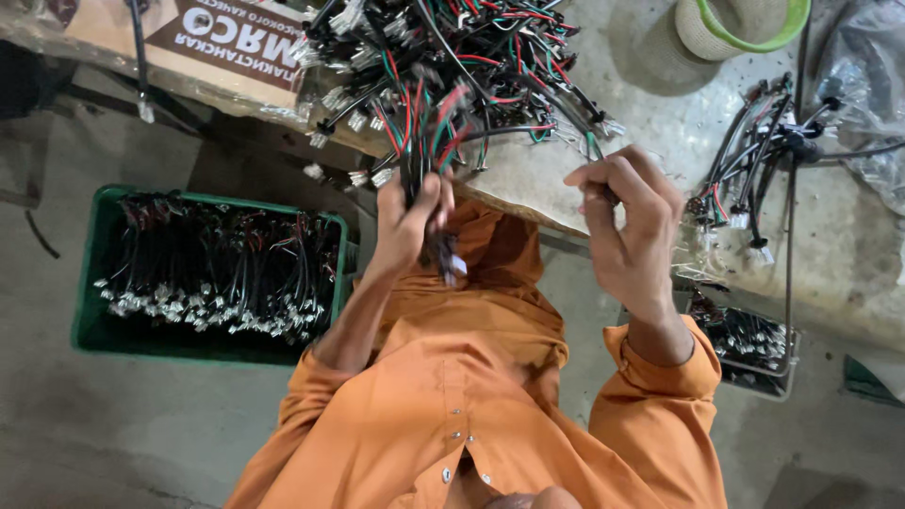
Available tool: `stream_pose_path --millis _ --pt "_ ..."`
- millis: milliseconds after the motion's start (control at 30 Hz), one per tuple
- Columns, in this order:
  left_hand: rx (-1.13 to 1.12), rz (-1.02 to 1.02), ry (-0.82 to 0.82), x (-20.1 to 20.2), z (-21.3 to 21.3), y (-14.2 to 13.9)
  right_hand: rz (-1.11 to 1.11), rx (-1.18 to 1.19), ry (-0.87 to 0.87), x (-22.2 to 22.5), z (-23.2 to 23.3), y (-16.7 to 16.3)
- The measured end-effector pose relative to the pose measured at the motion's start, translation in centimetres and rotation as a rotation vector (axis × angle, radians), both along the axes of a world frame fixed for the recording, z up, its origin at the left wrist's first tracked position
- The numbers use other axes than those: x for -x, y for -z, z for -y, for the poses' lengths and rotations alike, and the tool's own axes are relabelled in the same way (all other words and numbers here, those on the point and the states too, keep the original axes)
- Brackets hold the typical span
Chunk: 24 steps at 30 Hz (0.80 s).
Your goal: The person gathers wire harnesses with connectors from a pile on the workbench, aligns and arranges them into a bundle in their hands, and places the finished bundle into a green crate beside the bench.
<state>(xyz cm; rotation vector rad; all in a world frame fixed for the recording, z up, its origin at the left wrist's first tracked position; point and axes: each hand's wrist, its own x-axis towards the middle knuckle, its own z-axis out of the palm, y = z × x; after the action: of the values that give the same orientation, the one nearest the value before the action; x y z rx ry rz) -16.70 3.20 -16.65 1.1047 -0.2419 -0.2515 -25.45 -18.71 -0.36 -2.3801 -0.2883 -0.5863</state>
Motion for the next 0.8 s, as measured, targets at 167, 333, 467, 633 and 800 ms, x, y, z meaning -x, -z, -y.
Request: stream_pose_path --millis 167,333,467,633,800 --pt "-0.008 0.044 -0.031 -3.5 0.5 2.1 0.183 -0.46 0.061 -0.6 -0.7 0.7" --pt "-0.028 0.067 0.063 -2.0 -0.2 1.6 0.421 -0.34 0.141 -1.3 -1.2 0.4" --pt "-0.021 0.132 0.229 0.4 -1.4 -0.8 0.005 -0.256 -0.164 -2.4 -2.0 1.8" --pt "-0.13 0.096 0.373 2.2 -1.2 -2.2 -0.531 -0.732 -0.142 -3.8 -2.4 4.6" --pt "-0.124 0.134 0.31 2.2 -0.7 -0.6 -0.195 -0.22 -0.187 -3.9 -1.4 3.1"
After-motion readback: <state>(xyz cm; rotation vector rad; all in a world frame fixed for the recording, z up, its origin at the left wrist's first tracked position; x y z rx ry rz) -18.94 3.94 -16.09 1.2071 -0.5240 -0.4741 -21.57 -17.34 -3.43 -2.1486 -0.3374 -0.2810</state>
